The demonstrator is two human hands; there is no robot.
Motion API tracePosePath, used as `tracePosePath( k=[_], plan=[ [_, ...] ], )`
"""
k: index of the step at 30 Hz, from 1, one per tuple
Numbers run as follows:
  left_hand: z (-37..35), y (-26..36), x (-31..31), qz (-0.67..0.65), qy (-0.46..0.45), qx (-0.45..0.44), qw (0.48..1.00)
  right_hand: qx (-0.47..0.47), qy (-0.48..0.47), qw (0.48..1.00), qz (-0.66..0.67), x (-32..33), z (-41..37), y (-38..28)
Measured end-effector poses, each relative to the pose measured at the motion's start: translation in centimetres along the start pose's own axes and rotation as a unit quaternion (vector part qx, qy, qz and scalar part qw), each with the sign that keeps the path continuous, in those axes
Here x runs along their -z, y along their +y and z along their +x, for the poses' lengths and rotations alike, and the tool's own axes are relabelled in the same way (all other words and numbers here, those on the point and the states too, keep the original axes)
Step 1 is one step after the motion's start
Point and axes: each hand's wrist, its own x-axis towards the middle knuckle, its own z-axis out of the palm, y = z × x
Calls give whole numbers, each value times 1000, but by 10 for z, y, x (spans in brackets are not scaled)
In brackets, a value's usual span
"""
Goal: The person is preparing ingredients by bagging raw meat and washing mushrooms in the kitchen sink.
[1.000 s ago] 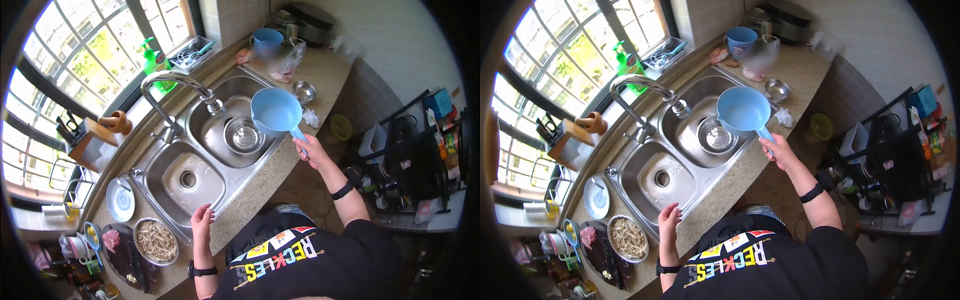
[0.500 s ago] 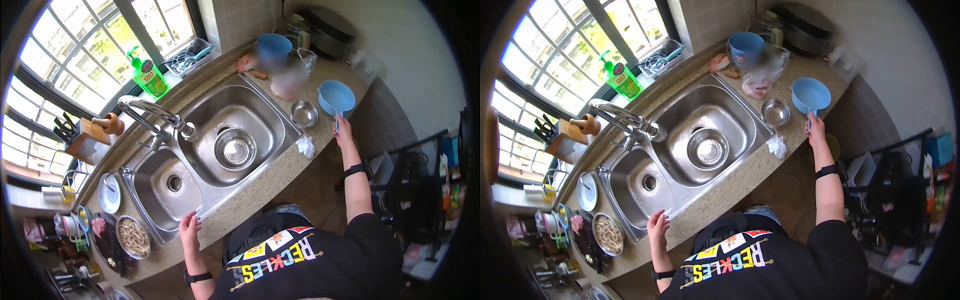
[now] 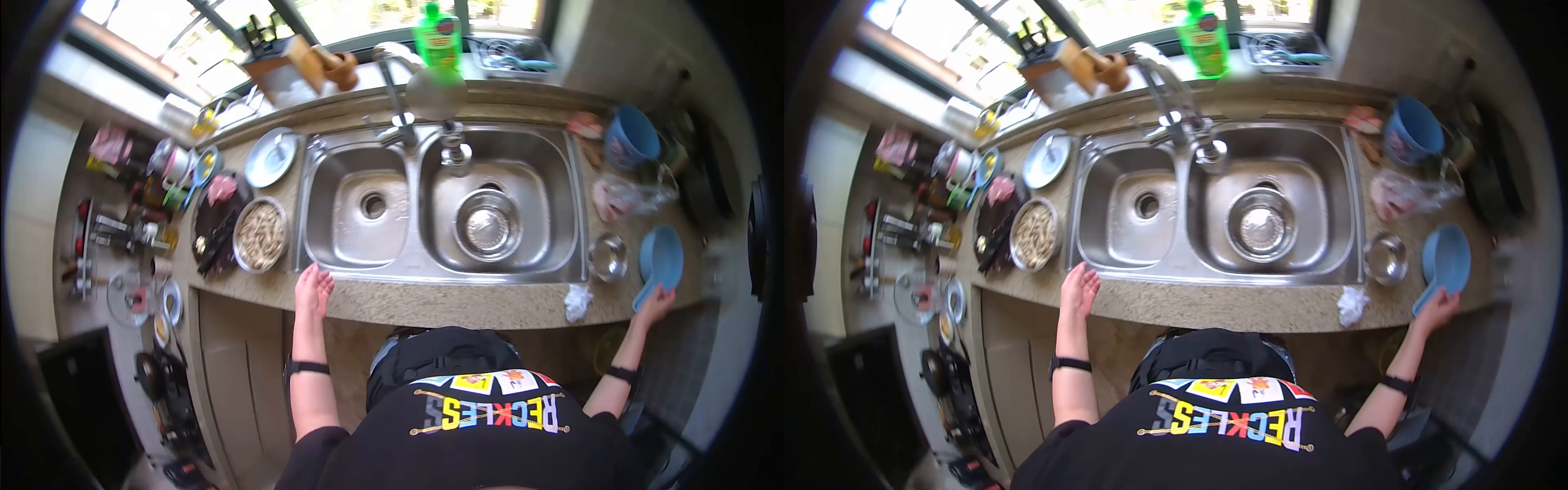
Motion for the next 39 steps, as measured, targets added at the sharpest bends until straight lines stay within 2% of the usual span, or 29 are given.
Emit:
tracePosePath(
  k=[1,2,3,4,5,6,7,9,10,13,14,16,18,20,22,26,29,30,32,36,39],
  plan=[
    [12,-1,19,-87,29,7,996,6,-10,997,81,9,-18,-53],
    [21,3,31,-166,48,16,985,46,-19,996,74,15,-28,-79],
    [23,8,37,-170,57,10,984,87,-28,994,68,15,-40,-99],
    [24,15,42,-250,113,21,961,89,-37,993,75,9,-55,-119],
    [30,23,42,-327,159,35,931,74,-100,980,154,6,-69,-142],
    [38,32,47,-362,153,26,919,59,-160,958,231,2,-90,-168],
    [52,37,58,-364,154,26,918,81,-216,954,191,4,-117,-203],
    [87,41,79,-383,85,-26,920,68,-296,925,229,-10,-166,-237],
    [102,45,83,-399,93,-16,912,50,-334,910,239,-14,-190,-255],
    [128,46,111,-407,34,-32,912,57,-516,820,243,-29,-254,-312],
    [127,55,111,-388,68,-15,919,60,-568,790,223,-35,-276,-331],
    [143,57,121,-344,68,-3,936,134,-630,732,219,-50,-313,-373],
    [153,58,133,-328,57,0,943,206,-646,702,218,-69,-349,-415],
    [162,58,143,-317,76,14,945,272,-636,695,196,-91,-384,-452],
    [163,61,146,-306,85,11,948,288,-609,721,161,-120,-416,-491],
    [161,71,151,-271,100,2,957,260,-514,798,179,-213,-469,-550],
    [154,83,149,-251,100,2,963,194,-455,851,176,-272,-487,-583],
    [155,83,152,-249,93,5,964,193,-452,854,173,-286,-489,-591],
    [154,89,154,-239,82,8,967,122,-469,855,187,-305,-492,-603],
    [154,91,160,-223,70,2,972,169,-523,830,93,-312,-494,-601],
    [153,94,158,-211,73,3,975,175,-550,813,78,-308,-500,-600]
  ],
)
